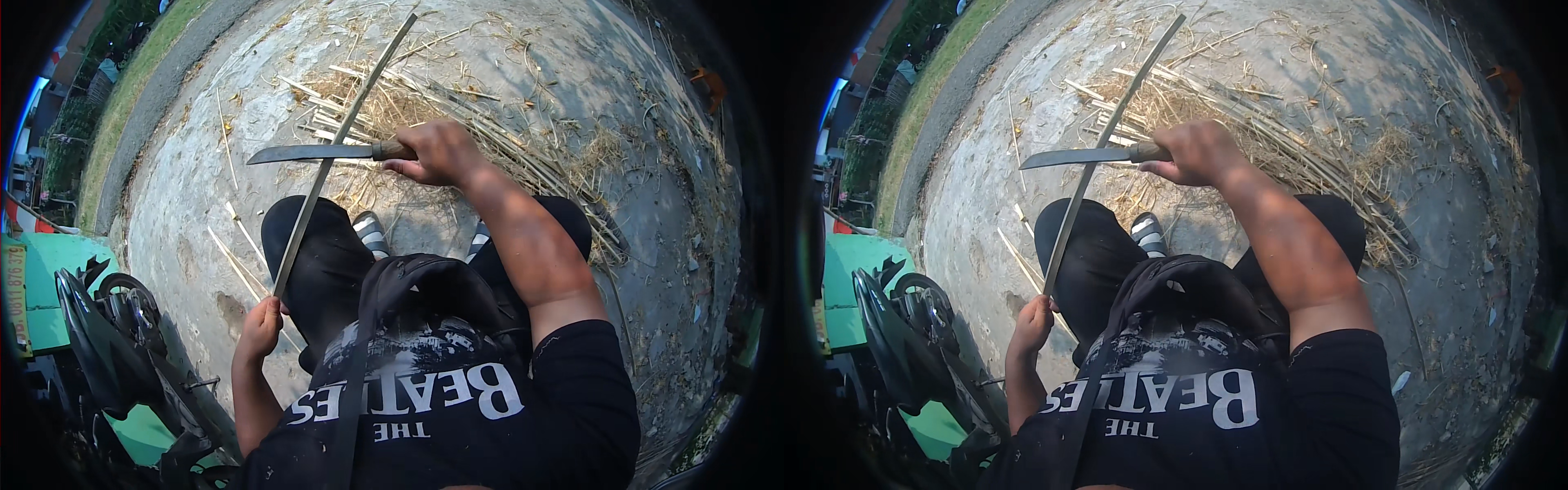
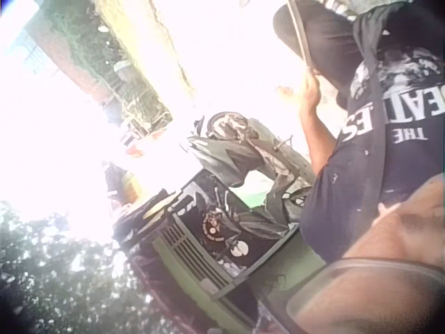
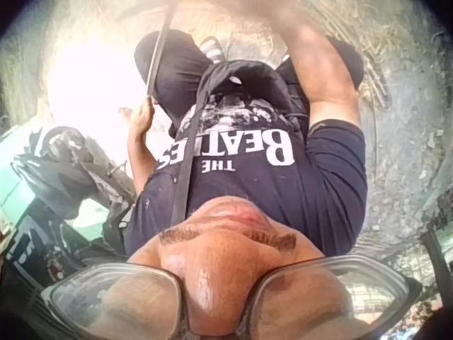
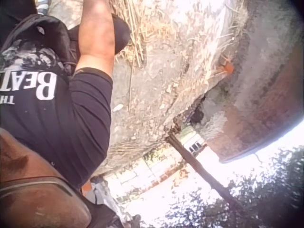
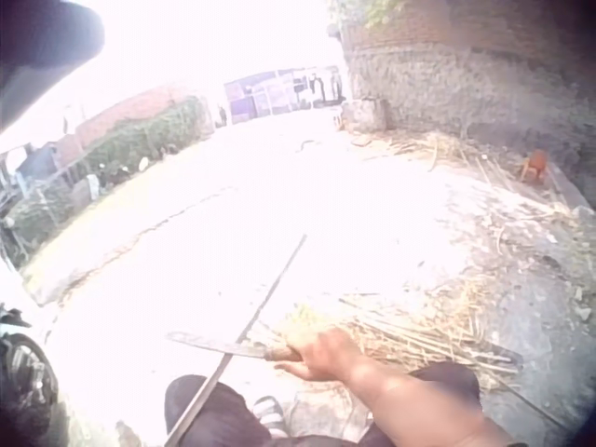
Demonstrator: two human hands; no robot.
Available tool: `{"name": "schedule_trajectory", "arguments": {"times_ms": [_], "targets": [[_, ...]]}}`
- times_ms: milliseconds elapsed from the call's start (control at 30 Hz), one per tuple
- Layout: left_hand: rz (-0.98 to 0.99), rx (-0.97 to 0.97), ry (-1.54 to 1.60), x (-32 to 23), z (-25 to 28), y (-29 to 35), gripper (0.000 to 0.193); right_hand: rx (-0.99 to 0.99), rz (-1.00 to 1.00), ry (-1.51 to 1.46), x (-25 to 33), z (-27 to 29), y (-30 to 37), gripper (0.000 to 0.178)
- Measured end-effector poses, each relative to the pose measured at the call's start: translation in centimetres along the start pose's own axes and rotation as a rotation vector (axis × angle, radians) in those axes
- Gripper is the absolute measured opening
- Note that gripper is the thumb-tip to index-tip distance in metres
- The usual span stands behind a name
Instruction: The person shaves a bamboo stick using a knife, holding the stick with one hand and scraping the blade along its length with the other.
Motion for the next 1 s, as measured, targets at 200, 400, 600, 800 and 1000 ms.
{"name": "schedule_trajectory", "arguments": {"times_ms": [200,400,600,800,1000], "targets": [[0.018,0.042,-0.135,-1.2,1.1,-0.9,0.054,-0.035,-0.479,-0.096,-5.5,0.5,0.3,0.056],[0.028,0.028,-0.094,-0.7,0.1,-0.4,0.058,0.216,-0.140,-0.077,0.7,-0.4,-0.5,0.054],[-0.010,-0.078,-0.392,-2.4,0.2,-0.9,0.058,-0.031,-0.327,-0.164,-4.1,-1.4,-0.3,0.054],[0.020,-0.056,-0.366,-1.9,0.5,-0.1,0.056,0.267,-0.223,-0.064,0.3,-0.7,-0.6,0.056],[-0.194,-0.245,-0.466,-2.6,-1.5,-0.5,0.055,0.000,-0.313,-0.155,-3.6,-1.3,0.0,0.050]]}}
Point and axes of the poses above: each hand's wrist, its own y-axis away from the middle knuckle, its own z-axis out of the back of the hand, x = y × z, the point moved 2 cm from there along -y, towards the middle knuckle, and after that the axes turned 4 degrees about x, right-handed, at the moved point
